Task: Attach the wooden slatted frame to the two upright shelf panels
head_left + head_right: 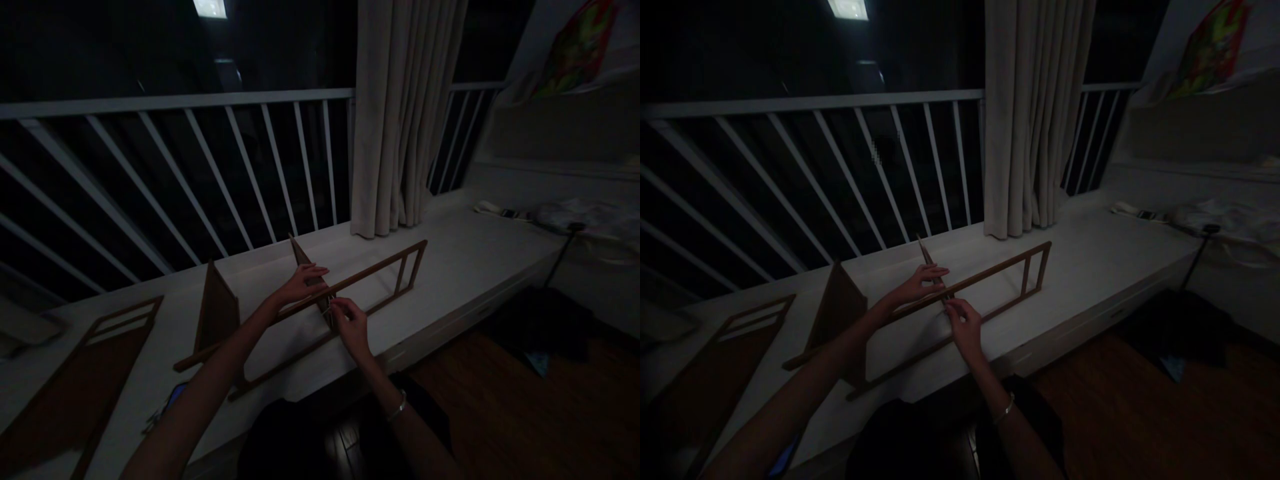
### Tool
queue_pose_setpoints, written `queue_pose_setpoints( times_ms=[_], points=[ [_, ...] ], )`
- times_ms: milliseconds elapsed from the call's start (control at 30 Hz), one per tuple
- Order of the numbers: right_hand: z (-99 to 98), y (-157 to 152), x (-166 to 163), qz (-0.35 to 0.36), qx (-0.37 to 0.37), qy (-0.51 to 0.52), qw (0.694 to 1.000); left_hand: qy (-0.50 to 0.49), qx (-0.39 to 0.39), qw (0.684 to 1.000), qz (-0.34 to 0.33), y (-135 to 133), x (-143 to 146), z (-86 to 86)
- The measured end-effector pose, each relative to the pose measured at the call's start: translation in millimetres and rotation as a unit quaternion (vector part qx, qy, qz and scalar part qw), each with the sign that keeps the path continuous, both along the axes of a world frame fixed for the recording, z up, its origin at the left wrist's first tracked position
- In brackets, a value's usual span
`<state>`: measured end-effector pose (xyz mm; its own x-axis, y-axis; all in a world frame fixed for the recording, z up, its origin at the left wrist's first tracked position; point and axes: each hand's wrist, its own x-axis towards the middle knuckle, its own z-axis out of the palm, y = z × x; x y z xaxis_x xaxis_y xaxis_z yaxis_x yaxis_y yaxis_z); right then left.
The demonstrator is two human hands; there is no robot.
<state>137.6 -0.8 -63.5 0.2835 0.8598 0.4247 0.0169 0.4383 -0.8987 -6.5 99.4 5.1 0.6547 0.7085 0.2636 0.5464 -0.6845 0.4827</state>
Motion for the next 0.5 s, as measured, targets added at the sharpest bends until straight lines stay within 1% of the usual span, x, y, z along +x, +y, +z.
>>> queue_pose_setpoints(
  times_ms=[167,300,500],
  points=[
    [4.0,-2.5,-0.5,-0.026,0.033,-0.052,0.998,-0.007,-0.003,1.000,0.001,4.1,-1.1,-4.0],
    [7.8,-5.2,1.2,-0.018,0.061,-0.079,0.995,-0.006,-0.007,1.000,0.001,5.6,-1.9,-5.6],
    [6.6,-6.6,1.4,-0.022,0.087,-0.116,0.989,-0.008,-0.005,1.000,0.000,4.5,-1.4,-3.6]
  ],
)
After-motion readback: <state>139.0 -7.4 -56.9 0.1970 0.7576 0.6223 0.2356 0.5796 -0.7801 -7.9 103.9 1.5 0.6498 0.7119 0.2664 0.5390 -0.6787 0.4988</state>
